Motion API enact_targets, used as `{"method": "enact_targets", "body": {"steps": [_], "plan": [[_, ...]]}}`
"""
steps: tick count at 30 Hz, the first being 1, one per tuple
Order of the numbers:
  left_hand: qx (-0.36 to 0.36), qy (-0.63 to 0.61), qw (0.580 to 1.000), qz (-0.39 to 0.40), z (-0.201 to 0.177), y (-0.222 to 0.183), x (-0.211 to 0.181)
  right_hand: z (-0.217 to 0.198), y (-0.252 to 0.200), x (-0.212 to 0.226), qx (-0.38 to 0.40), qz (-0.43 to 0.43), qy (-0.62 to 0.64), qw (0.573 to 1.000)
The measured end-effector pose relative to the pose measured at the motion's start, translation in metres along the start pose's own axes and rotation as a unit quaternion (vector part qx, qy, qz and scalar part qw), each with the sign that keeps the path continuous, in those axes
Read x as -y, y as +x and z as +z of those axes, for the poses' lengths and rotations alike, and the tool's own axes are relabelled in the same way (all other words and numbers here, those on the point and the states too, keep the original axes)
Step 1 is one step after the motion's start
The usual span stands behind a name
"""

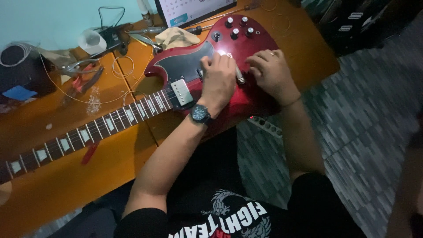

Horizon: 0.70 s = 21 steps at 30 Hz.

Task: The person strings a red electric guitar by hand. They thread a new string through the bridge, pull it taut, and then wind it onto the tuning peg at the headstock.

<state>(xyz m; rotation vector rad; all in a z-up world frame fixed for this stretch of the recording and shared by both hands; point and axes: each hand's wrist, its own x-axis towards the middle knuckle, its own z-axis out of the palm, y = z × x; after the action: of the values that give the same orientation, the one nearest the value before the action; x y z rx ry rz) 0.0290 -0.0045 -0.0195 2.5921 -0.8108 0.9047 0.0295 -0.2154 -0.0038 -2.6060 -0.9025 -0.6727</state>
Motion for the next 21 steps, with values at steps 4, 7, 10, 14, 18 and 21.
{"method": "enact_targets", "body": {"steps": [4,7,10,14,18,21], "plan": [[0.01,-0.076,0.995,-0.057,-0.008,-0.012,0.019,-0.002,-0.004,0.004,0.005,0.019,0.024,1.0],[-0.039,-0.247,0.965,-0.079,-0.035,-0.006,0.025,0.014,-0.011,0.0,-0.026,0.026,0.018,0.999],[-0.029,-0.24,0.97,-0.038,-0.05,-0.009,0.026,0.013,-0.007,0.015,-0.017,0.035,0.027,0.999],[-0.037,-0.373,0.917,-0.135,-0.057,-0.005,0.012,0.034,-0.013,0.005,-0.027,0.033,0.094,0.995],[-0.056,-0.513,0.83,-0.211,-0.061,0.004,0.007,0.013,-0.006,0.023,-0.013,0.06,0.14,0.988],[-0.042,-0.515,0.826,-0.225,-0.055,0.005,0.009,-0.008,0.007,0.04,0.012,0.066,0.174,0.983]]}}
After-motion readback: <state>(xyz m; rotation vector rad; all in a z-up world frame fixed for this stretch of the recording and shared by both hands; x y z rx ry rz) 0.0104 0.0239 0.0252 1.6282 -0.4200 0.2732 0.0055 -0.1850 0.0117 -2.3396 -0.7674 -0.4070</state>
